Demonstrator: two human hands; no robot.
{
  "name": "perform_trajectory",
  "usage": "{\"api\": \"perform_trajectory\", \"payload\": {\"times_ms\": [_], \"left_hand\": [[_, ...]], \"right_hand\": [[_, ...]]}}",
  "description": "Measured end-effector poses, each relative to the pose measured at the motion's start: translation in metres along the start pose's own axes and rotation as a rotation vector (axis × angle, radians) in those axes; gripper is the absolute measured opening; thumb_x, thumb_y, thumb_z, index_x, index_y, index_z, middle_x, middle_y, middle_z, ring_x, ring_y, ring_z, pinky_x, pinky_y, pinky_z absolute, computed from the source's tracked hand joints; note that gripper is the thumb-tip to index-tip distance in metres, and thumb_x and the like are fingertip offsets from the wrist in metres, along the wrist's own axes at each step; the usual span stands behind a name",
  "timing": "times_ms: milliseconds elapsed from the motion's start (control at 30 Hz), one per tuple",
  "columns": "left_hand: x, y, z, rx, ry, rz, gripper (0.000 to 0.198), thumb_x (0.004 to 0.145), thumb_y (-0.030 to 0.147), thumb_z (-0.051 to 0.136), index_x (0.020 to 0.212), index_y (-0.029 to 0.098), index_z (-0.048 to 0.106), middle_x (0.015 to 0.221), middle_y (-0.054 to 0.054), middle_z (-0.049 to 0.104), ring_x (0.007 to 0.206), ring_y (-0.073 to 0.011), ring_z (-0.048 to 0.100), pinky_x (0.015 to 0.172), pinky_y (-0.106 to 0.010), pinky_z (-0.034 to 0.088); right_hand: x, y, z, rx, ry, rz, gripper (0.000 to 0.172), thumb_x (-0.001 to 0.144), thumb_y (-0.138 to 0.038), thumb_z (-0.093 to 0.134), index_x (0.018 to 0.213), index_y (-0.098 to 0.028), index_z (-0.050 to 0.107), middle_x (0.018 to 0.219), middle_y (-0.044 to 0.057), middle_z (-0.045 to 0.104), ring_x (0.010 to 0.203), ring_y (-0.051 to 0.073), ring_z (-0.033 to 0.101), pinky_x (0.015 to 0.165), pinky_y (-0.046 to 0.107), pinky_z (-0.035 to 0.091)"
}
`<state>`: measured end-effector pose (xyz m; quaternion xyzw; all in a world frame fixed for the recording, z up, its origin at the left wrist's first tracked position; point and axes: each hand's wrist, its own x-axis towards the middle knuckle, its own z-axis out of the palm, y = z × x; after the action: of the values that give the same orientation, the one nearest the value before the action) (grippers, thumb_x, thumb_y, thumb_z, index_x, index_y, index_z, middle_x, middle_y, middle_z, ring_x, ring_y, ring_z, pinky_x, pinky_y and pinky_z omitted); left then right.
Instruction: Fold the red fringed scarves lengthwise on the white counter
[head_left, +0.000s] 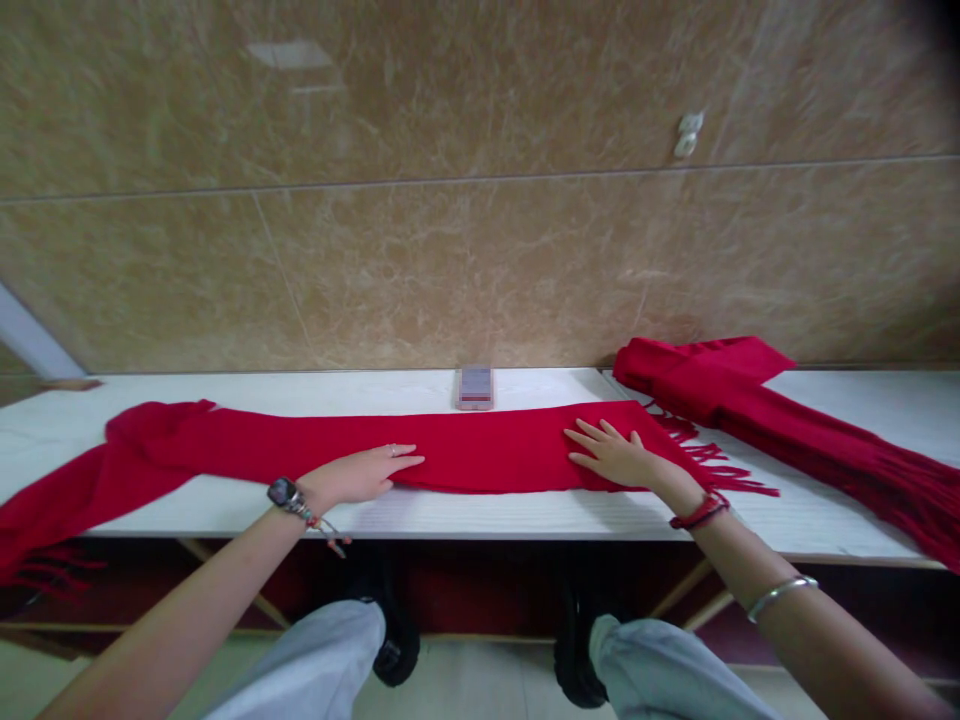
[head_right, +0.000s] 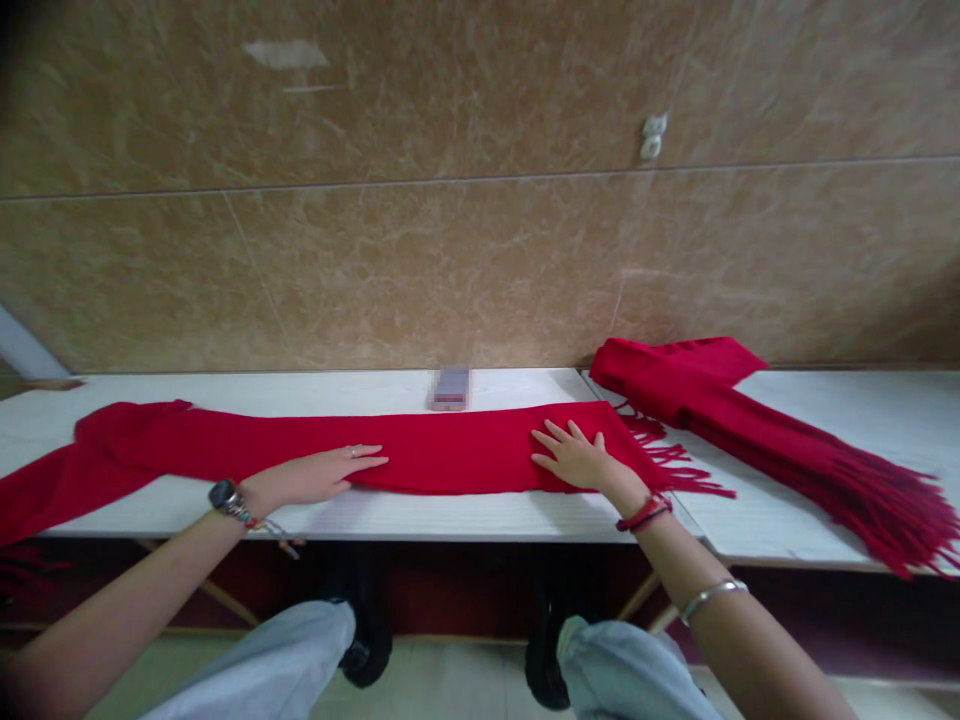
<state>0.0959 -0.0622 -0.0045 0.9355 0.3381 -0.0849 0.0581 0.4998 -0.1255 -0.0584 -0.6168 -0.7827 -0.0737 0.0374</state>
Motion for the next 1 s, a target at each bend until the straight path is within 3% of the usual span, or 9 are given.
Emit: {"api": "perform_trajectory", "payload": {"times_ms": [100, 267, 400, 500, 600, 733, 867, 1000], "left_hand": [[-0.001, 0.006, -0.004, -0.028, 0.022, -0.011, 0.055, 0.079, 0.014, 0.044, 0.133, 0.025, 0.041, 0.142, -0.002, 0.035, 0.129, -0.0161, 0.032, 0.107, -0.03, 0.022], [-0.003, -0.006, -0.01, -0.168, 0.019, -0.02, 0.056, 0.081, 0.045, 0.051, 0.132, 0.025, 0.041, 0.14, -0.004, 0.038, 0.128, -0.0199, 0.035, 0.105, -0.031, 0.026], [0.013, -0.032, -0.011, -0.188, 0.167, -0.055, 0.044, 0.088, 0.036, 0.042, 0.128, 0.02, 0.046, 0.136, -0.005, 0.044, 0.124, -0.0172, 0.04, 0.104, -0.028, 0.027], [0.036, -0.051, -0.011, -0.147, 0.253, -0.11, 0.04, 0.086, 0.027, 0.042, 0.123, 0.015, 0.051, 0.133, -0.008, 0.047, 0.123, -0.017, 0.041, 0.105, -0.027, 0.027], [0.058, -0.062, -0.003, -0.15, 0.269, -0.144, 0.042, 0.087, 0.027, 0.04, 0.124, 0.011, 0.049, 0.133, -0.01, 0.047, 0.123, -0.0172, 0.041, 0.104, -0.026, 0.027], [0.075, -0.064, 0.02, -0.125, 0.277, -0.218, 0.051, 0.09, 0.042, 0.033, 0.134, 0.017, 0.038, 0.143, -0.01, 0.032, 0.132, -0.0217, 0.025, 0.106, -0.036, 0.021], [0.079, -0.063, 0.038, -0.054, 0.306, -0.244, 0.051, 0.091, 0.046, 0.029, 0.135, 0.022, 0.036, 0.145, -0.007, 0.029, 0.133, -0.0246, 0.021, 0.106, -0.042, 0.018], [0.077, -0.062, 0.04, -0.027, 0.3, -0.244, 0.051, 0.091, 0.043, 0.029, 0.135, 0.02, 0.036, 0.144, -0.009, 0.03, 0.132, -0.0258, 0.024, 0.105, -0.043, 0.02]], "right_hand": [[0.004, -0.016, -0.013, 0.08, -0.028, 0.111, 0.046, 0.086, -0.043, 0.041, 0.128, -0.025, 0.047, 0.139, 0.013, 0.038, 0.128, 0.037, 0.029, 0.091, 0.069, 0.028], [0.02, -0.094, -0.045, 0.287, 0.103, -0.263, 0.048, 0.086, -0.037, 0.046, 0.128, -0.014, 0.047, 0.132, 0.015, 0.047, 0.123, 0.025, 0.041, 0.101, 0.041, 0.036], [0.035, -0.162, -0.054, 0.28, 0.101, -0.406, 0.043, 0.084, -0.032, 0.05, 0.123, -0.013, 0.051, 0.123, 0.014, 0.056, 0.111, 0.024, 0.053, 0.093, 0.034, 0.044], [0.044, -0.192, -0.052, 0.159, 0.061, -0.422, 0.035, 0.084, -0.023, 0.049, 0.117, -0.011, 0.054, 0.112, 0.015, 0.062, 0.101, 0.026, 0.059, 0.083, 0.034, 0.048], [0.049, -0.202, -0.049, 0.065, 0.015, -0.429, 0.033, 0.084, -0.009, 0.043, 0.114, -0.012, 0.055, 0.107, 0.015, 0.063, 0.098, 0.023, 0.06, 0.08, 0.032, 0.049], [0.047, -0.194, -0.045, 0.005, 0.029, -0.45, 0.037, 0.082, 0.0, 0.038, 0.114, -0.011, 0.054, 0.112, 0.015, 0.061, 0.101, 0.021, 0.058, 0.081, 0.03, 0.048], [0.042, -0.179, -0.036, -0.03, 0.065, -0.401, 0.037, 0.083, 0.0, 0.038, 0.115, -0.011, 0.054, 0.11, 0.014, 0.061, 0.1, 0.02, 0.058, 0.08, 0.029, 0.049], [0.038, -0.167, -0.025, -0.047, 0.137, -0.366, 0.032, 0.085, -0.003, 0.041, 0.111, -0.012, 0.057, 0.106, 0.012, 0.062, 0.095, 0.018, 0.058, 0.08, 0.028, 0.047]]}}
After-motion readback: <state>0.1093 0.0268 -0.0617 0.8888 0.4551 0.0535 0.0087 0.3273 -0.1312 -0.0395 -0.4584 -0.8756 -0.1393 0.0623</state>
